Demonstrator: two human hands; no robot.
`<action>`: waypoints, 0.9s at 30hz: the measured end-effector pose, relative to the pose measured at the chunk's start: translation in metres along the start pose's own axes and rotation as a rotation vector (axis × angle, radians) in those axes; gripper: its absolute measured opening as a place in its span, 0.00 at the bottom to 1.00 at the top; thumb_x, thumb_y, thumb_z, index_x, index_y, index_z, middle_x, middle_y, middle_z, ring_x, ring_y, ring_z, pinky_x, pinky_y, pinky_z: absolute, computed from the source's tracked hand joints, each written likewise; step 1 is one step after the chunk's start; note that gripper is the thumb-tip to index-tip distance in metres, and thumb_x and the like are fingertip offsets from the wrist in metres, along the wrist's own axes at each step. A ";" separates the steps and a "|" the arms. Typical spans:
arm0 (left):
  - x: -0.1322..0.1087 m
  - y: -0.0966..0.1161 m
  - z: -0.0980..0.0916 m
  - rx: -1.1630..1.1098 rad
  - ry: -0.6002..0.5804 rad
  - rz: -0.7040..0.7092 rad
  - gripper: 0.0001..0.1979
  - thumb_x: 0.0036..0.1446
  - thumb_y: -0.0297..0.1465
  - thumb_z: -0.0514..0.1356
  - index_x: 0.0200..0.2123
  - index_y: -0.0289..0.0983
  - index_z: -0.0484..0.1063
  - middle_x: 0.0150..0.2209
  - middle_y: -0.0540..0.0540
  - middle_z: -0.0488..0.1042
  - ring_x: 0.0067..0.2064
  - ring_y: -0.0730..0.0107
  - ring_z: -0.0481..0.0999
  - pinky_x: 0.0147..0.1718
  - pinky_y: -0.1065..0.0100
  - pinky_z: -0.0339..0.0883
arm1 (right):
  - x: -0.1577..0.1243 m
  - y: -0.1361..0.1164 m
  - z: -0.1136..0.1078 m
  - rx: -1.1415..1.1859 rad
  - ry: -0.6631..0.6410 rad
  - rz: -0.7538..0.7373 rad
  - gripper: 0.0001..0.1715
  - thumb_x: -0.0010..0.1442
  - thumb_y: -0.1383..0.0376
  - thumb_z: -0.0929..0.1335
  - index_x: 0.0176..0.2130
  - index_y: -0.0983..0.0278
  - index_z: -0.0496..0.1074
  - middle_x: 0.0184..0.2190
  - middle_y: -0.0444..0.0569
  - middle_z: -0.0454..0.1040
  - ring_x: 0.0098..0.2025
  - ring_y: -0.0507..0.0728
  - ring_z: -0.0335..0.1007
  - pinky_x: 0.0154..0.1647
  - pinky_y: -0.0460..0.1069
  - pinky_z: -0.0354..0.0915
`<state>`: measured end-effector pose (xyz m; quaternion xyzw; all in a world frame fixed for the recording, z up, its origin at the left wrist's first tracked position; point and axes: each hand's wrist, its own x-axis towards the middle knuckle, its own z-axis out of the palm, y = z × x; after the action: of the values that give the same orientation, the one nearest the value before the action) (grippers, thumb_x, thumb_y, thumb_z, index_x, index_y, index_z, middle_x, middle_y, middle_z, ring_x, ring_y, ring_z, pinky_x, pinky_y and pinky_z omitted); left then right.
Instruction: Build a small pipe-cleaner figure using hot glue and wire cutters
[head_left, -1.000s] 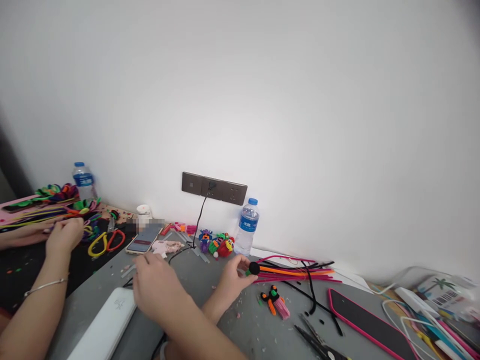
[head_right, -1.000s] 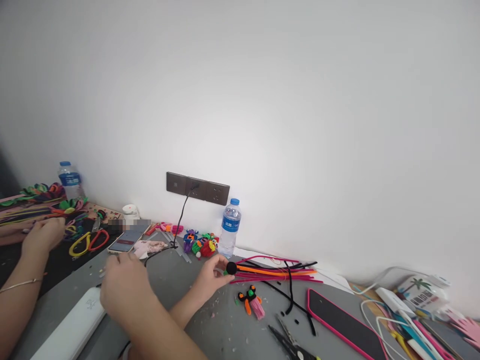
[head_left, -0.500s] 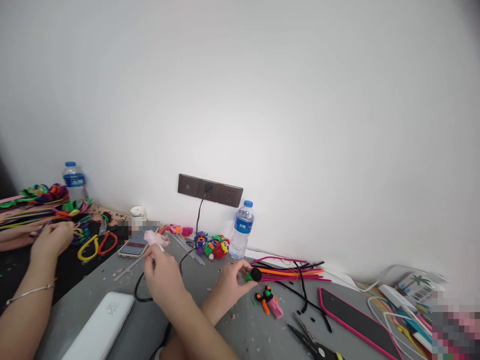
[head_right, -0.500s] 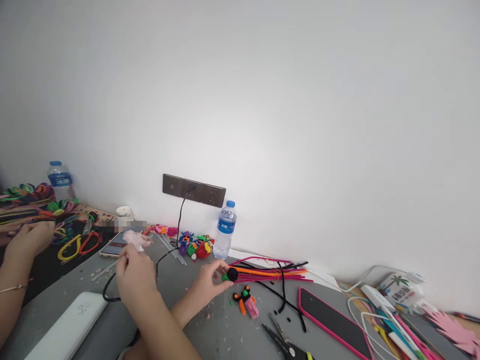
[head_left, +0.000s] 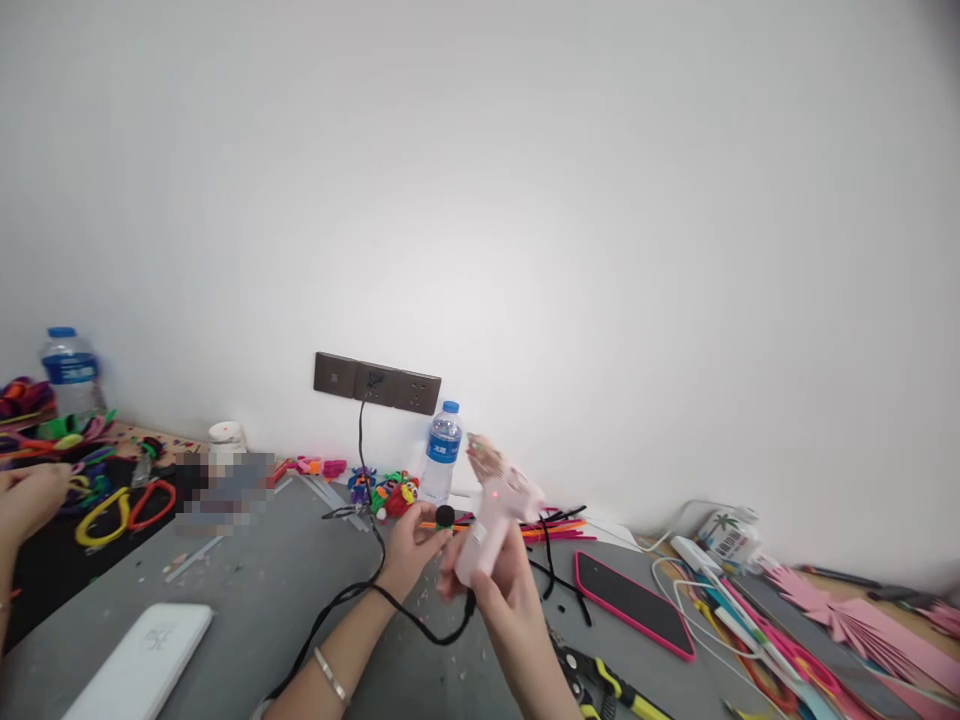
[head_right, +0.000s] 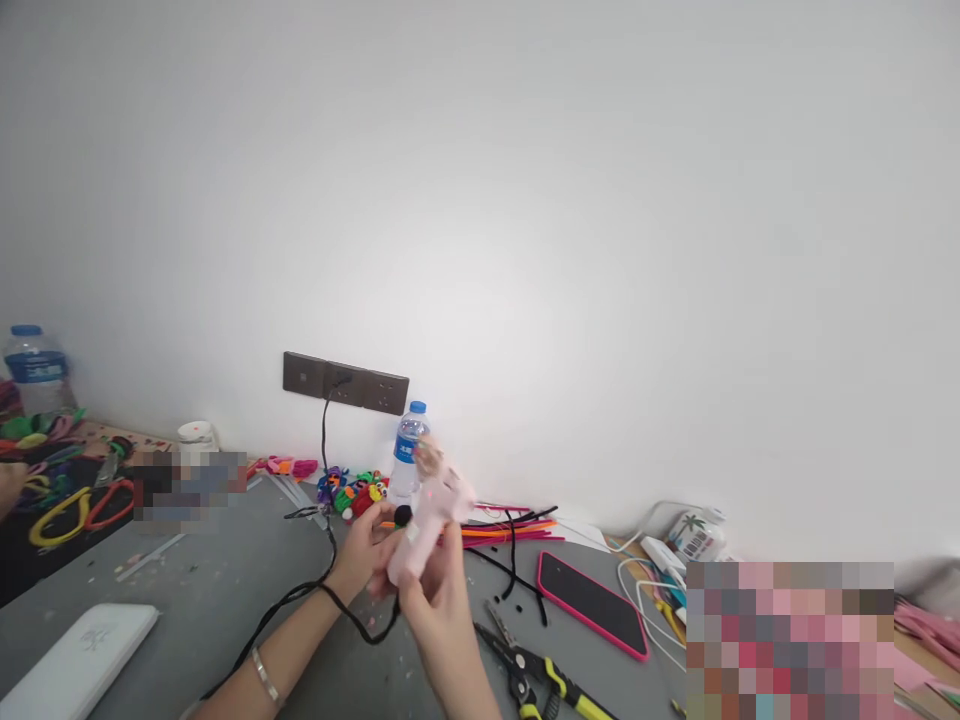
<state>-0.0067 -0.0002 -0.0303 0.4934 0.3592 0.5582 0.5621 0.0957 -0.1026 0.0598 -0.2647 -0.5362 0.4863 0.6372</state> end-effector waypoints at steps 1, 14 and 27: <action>0.002 -0.001 0.004 -0.004 -0.006 0.001 0.18 0.35 0.35 0.70 0.29 0.37 0.69 0.30 0.50 0.74 0.26 0.69 0.75 0.23 0.71 0.67 | -0.008 0.002 -0.012 -0.009 0.057 -0.007 0.18 0.58 0.53 0.69 0.41 0.60 0.61 0.27 0.43 0.72 0.24 0.52 0.67 0.25 0.46 0.64; -0.006 -0.008 0.007 0.242 -0.156 0.041 0.12 0.43 0.33 0.67 0.33 0.36 0.72 0.35 0.45 0.78 0.35 0.62 0.78 0.34 0.67 0.70 | -0.066 0.059 -0.057 0.109 0.521 0.128 0.24 0.49 0.52 0.75 0.41 0.61 0.69 0.23 0.39 0.67 0.22 0.51 0.65 0.28 0.48 0.65; -0.011 -0.002 0.014 -0.041 -0.177 -0.247 0.24 0.38 0.42 0.72 0.39 0.35 0.76 0.36 0.43 0.82 0.34 0.60 0.81 0.33 0.66 0.74 | -0.074 0.087 -0.058 -0.028 0.551 0.170 0.29 0.53 0.43 0.68 0.20 0.61 0.56 0.14 0.35 0.53 0.14 0.47 0.50 0.16 0.45 0.58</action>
<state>0.0063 -0.0128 -0.0306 0.4810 0.3545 0.4462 0.6662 0.1243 -0.1254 -0.0628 -0.4395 -0.3252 0.4403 0.7122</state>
